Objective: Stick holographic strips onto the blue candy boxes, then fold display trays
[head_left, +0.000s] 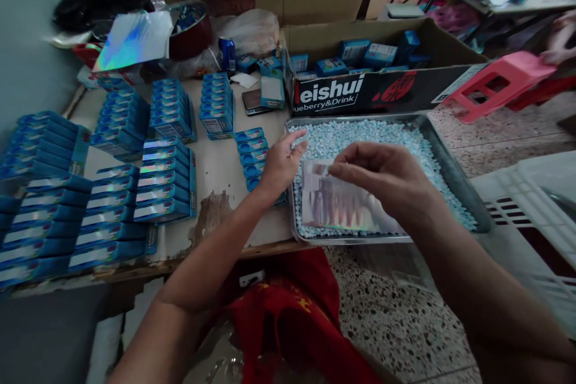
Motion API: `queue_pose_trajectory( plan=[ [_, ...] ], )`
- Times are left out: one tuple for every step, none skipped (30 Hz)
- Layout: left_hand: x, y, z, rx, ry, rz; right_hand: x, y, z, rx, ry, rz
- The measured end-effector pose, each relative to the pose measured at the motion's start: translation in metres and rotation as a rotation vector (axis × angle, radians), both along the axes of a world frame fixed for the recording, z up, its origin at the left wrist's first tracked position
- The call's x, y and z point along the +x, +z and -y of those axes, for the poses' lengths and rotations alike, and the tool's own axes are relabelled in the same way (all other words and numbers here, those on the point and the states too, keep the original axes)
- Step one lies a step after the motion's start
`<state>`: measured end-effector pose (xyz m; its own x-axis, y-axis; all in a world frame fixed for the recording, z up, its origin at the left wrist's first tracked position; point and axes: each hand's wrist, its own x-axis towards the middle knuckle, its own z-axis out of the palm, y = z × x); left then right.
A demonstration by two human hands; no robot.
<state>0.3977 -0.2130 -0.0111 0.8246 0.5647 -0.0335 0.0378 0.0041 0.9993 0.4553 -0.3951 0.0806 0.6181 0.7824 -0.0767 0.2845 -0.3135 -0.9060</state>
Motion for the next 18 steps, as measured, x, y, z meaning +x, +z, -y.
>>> queue_pose_trajectory(
  plan=[
    [-0.008,0.004,-0.002,-0.078,0.02,0.014,0.006,0.0,-0.009,0.005,0.006,-0.022],
    [-0.017,0.009,-0.004,-0.186,0.016,0.008,0.012,-0.001,-0.018,0.004,0.014,-0.036],
    [-0.026,0.012,-0.005,-0.305,-0.012,-0.015,0.016,-0.003,-0.027,-0.001,0.024,-0.039],
    [-0.036,0.016,-0.006,-0.413,-0.049,-0.039,0.019,-0.006,-0.035,-0.008,0.037,-0.033],
    [-0.044,0.018,-0.007,-0.495,-0.08,-0.052,0.021,-0.009,-0.042,-0.016,0.049,-0.018],
    [-0.052,0.02,-0.007,-0.545,-0.093,-0.048,0.023,-0.012,-0.048,-0.023,0.06,0.0],
    [-0.058,0.021,-0.007,-0.567,-0.083,-0.029,0.023,-0.015,-0.052,-0.031,0.069,0.016],
    [-0.063,0.021,-0.007,-0.569,-0.06,-0.007,0.024,-0.017,-0.055,-0.037,0.077,0.023],
    [-0.067,0.021,-0.006,-0.555,-0.028,0.01,0.024,-0.019,-0.057,-0.038,0.08,0.017],
    [-0.07,0.021,-0.006,-0.531,0.01,0.021,0.024,-0.021,-0.059,-0.031,0.08,-0.003],
    [-0.072,0.021,-0.006,-0.501,0.045,0.024,0.024,-0.023,-0.061,-0.02,0.078,-0.034],
    [-0.075,0.02,-0.006,-0.473,0.077,0.022,0.024,-0.026,-0.063,-0.009,0.076,-0.071],
    [-0.078,0.019,-0.007,-0.447,0.104,0.019,0.024,-0.029,-0.066,-0.001,0.074,-0.109],
    [-0.08,0.018,-0.009,-0.422,0.126,0.016,0.024,-0.032,-0.07,0.001,0.073,-0.14],
    [-0.083,0.016,-0.013,-0.395,0.144,0.01,0.024,-0.035,-0.076,-0.004,0.071,-0.161],
    [-0.086,0.013,-0.017,-0.364,0.161,-0.001,0.024,-0.039,-0.083,-0.016,0.068,-0.167],
    [-0.089,0.01,-0.024,-0.325,0.187,-0.015,0.024,-0.043,-0.092,-0.032,0.062,-0.158],
    [-0.092,0.007,-0.032,-0.279,0.222,-0.029,0.024,-0.048,-0.102,-0.051,0.056,-0.135]
  ],
)
